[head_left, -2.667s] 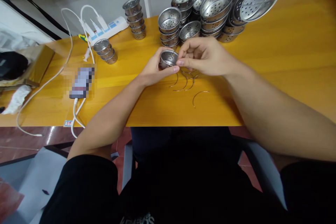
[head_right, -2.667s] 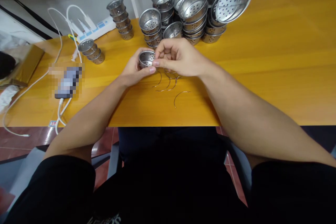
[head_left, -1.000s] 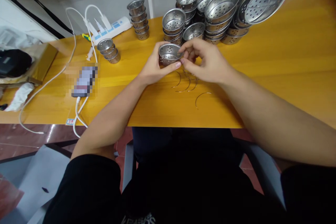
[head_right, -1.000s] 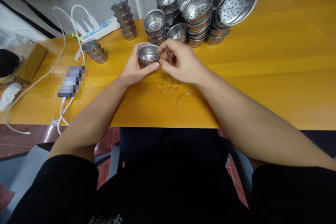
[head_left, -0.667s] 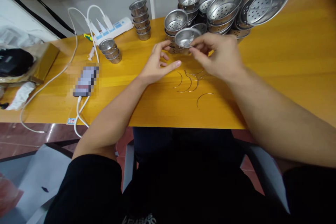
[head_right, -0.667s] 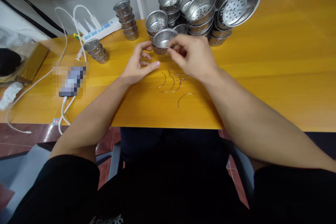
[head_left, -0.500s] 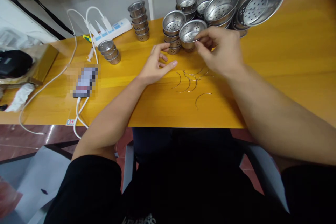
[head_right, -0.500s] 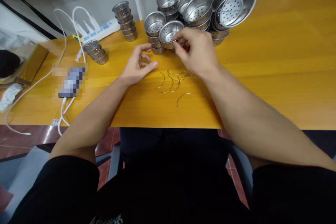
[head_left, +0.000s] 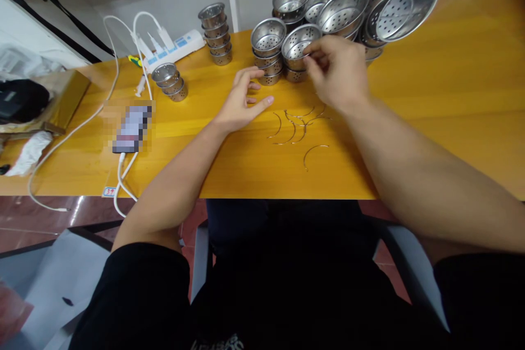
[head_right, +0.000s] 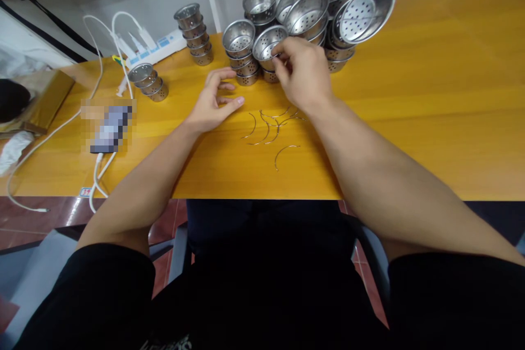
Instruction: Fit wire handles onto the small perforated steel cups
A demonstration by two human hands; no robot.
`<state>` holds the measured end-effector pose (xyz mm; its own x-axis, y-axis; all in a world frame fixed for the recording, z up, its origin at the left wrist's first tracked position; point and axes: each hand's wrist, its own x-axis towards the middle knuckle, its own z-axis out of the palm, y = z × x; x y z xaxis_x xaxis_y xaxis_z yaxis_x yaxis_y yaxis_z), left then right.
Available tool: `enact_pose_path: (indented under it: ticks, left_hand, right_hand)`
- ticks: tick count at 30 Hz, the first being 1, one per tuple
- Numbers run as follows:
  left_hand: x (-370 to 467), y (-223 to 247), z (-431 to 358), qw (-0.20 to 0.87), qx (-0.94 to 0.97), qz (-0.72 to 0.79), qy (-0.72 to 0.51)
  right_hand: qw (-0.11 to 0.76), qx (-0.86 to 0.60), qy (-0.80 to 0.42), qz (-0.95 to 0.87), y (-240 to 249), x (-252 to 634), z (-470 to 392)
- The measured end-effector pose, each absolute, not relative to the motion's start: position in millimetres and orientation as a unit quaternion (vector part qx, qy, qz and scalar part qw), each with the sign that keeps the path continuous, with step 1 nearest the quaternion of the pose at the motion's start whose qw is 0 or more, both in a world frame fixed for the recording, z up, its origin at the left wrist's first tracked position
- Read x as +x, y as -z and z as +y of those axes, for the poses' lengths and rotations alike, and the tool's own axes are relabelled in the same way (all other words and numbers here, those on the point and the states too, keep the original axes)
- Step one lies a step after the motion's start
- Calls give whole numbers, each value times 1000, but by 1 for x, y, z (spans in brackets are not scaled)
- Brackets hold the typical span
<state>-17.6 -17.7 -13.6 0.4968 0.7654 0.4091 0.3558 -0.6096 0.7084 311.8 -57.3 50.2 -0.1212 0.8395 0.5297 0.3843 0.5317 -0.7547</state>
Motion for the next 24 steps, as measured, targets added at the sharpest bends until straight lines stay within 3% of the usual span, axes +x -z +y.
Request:
enact_pose_path:
  ticks: [8,13,18,24]
  left_hand:
    - [-18,15,-12,280,819,363,-345]
    - [-17,13,-10,305,798,372,-363]
    - [-17,4,-15,314,792,372,-367]
    - [-15,-3,-23,310,799,367,-361]
  right_hand:
    - [405,-561,-76,-718,-55,292,-60]
    - [438,-548,-80,-708,-49,293,-54]
    - [416,-562,-70,-711,-46,298,-49]
    - [503,-502,-132,-691,-28,301,-37]
